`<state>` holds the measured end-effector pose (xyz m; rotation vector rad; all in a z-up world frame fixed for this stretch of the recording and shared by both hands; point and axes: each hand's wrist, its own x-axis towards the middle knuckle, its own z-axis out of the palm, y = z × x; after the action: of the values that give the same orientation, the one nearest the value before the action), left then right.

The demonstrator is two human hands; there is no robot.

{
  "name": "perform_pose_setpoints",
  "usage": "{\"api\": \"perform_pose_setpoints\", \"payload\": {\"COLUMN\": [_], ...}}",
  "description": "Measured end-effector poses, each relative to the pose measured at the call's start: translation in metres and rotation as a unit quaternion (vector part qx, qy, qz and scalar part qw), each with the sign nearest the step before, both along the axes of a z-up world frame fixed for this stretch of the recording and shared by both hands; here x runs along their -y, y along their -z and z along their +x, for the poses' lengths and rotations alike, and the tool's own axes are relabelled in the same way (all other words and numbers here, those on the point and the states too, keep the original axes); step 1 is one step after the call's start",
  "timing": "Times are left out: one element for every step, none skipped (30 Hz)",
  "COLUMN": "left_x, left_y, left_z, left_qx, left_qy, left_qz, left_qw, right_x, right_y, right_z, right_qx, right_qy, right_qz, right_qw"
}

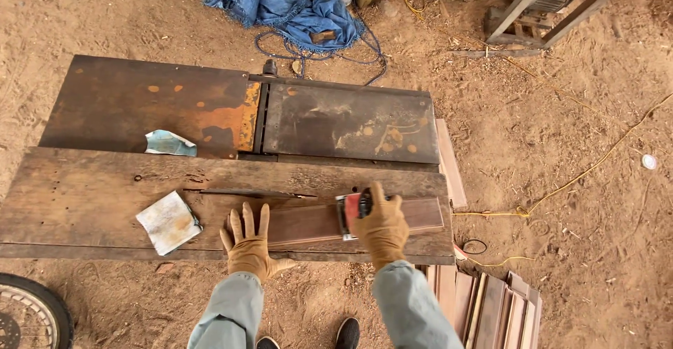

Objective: Sanding a piece of wood with an electric hand sander on a workbench.

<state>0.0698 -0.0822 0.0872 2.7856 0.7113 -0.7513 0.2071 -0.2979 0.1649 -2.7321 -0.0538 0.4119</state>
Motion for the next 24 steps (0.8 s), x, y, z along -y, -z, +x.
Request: {"api": "perform_pose_setpoints", "payload": {"left_x": [0.0, 0.001, 0.001, 0.002, 0.002, 0.0, -0.001, -0.001, -0.001, -0.001, -0.001, 0.0, 0.0, 0.0, 0.0, 0.0, 0.001, 0.001, 0.001, 0.002, 0.002, 0.003, 0.003, 0.004], "left_y": [-0.001, -0.002, -0.003, -0.003, -0.004, -0.003, -0.002, 0.0, 0.001, 0.003, 0.005, 0.005, 0.005, 0.004, 0.004, 0.004, 0.003, 0.004, 0.004, 0.004, 0.003, 0.002, 0.0, -0.001], "left_z": [0.001, 0.003, 0.004, 0.005, 0.005, 0.005, 0.004, 0.004, 0.004, 0.004, 0.005, 0.005, 0.004, 0.004, 0.004, 0.004, 0.005, 0.006, 0.006, 0.006, 0.006, 0.006, 0.006, 0.006], "left_qx": [-0.015, -0.03, -0.03, -0.047, -0.064, -0.065, -0.058, -0.051, -0.052, -0.053, -0.055, -0.055, -0.058, -0.061, -0.062, -0.054, -0.046, -0.046, -0.056, -0.065, -0.065, -0.065, -0.064, -0.064], "left_qy": [-0.003, -0.006, -0.006, -0.008, -0.011, -0.013, -0.013, -0.012, -0.014, -0.01, -0.007, -0.008, -0.009, -0.009, -0.009, -0.009, -0.008, -0.008, -0.007, -0.006, -0.007, -0.004, -0.002, -0.003], "left_qz": [0.0, 0.0, 0.0, 0.0, 0.0, 0.0, 0.0, -0.002, -0.003, 0.001, 0.004, 0.004, 0.006, 0.009, 0.009, 0.009, 0.008, 0.008, 0.01, 0.011, 0.011, 0.016, 0.021, 0.021], "left_qw": [1.0, 1.0, 1.0, 0.999, 0.998, 0.998, 0.998, 0.999, 0.999, 0.999, 0.998, 0.998, 0.998, 0.998, 0.998, 0.998, 0.999, 0.999, 0.998, 0.998, 0.998, 0.998, 0.998, 0.998], "right_x": [0.013, 0.027, 0.044, 0.061, 0.077, 0.091, 0.104, 0.119, 0.126, 0.134, 0.142, 0.148, 0.154, 0.16, 0.158, 0.156, 0.154, 0.151, 0.147, 0.143, 0.137, 0.13, 0.124, 0.116], "right_y": [0.003, 0.006, 0.016, 0.026, 0.036, 0.038, 0.04, 0.042, 0.039, 0.036, 0.032, 0.034, 0.036, 0.038, 0.036, 0.032, 0.028, 0.028, 0.028, 0.028, 0.028, 0.028, 0.028, 0.029], "right_z": [0.007, 0.013, 0.02, 0.027, 0.034, 0.042, 0.05, 0.057, 0.062, 0.067, 0.072, 0.075, 0.078, 0.08, 0.079, 0.078, 0.076, 0.074, 0.07, 0.067, 0.063, 0.06, 0.056, 0.053], "right_qx": [0.004, 0.008, 0.008, 0.023, 0.038, 0.038, 0.052, 0.066, 0.065, 0.064, 0.063, 0.062, 0.072, 0.081, 0.08, 0.076, 0.072, 0.072, 0.068, 0.064, 0.064, 0.066, 0.068, 0.068], "right_qy": [0.012, 0.025, 0.025, 0.037, 0.048, 0.046, 0.056, 0.066, 0.065, 0.076, 0.087, 0.085, 0.088, 0.091, 0.091, 0.094, 0.097, 0.097, 0.095, 0.091, 0.091, 0.082, 0.073, 0.072], "right_qz": [-0.006, -0.013, -0.013, -0.011, -0.009, -0.009, -0.017, -0.026, -0.027, -0.044, -0.061, -0.061, -0.065, -0.069, -0.068, -0.071, -0.073, -0.073, -0.072, -0.07, -0.071, -0.066, -0.061, -0.061], "right_qw": [1.0, 1.0, 1.0, 0.999, 0.998, 0.998, 0.997, 0.995, 0.995, 0.994, 0.992, 0.993, 0.991, 0.99, 0.99, 0.99, 0.99, 0.99, 0.991, 0.991, 0.991, 0.992, 0.993, 0.993]}}
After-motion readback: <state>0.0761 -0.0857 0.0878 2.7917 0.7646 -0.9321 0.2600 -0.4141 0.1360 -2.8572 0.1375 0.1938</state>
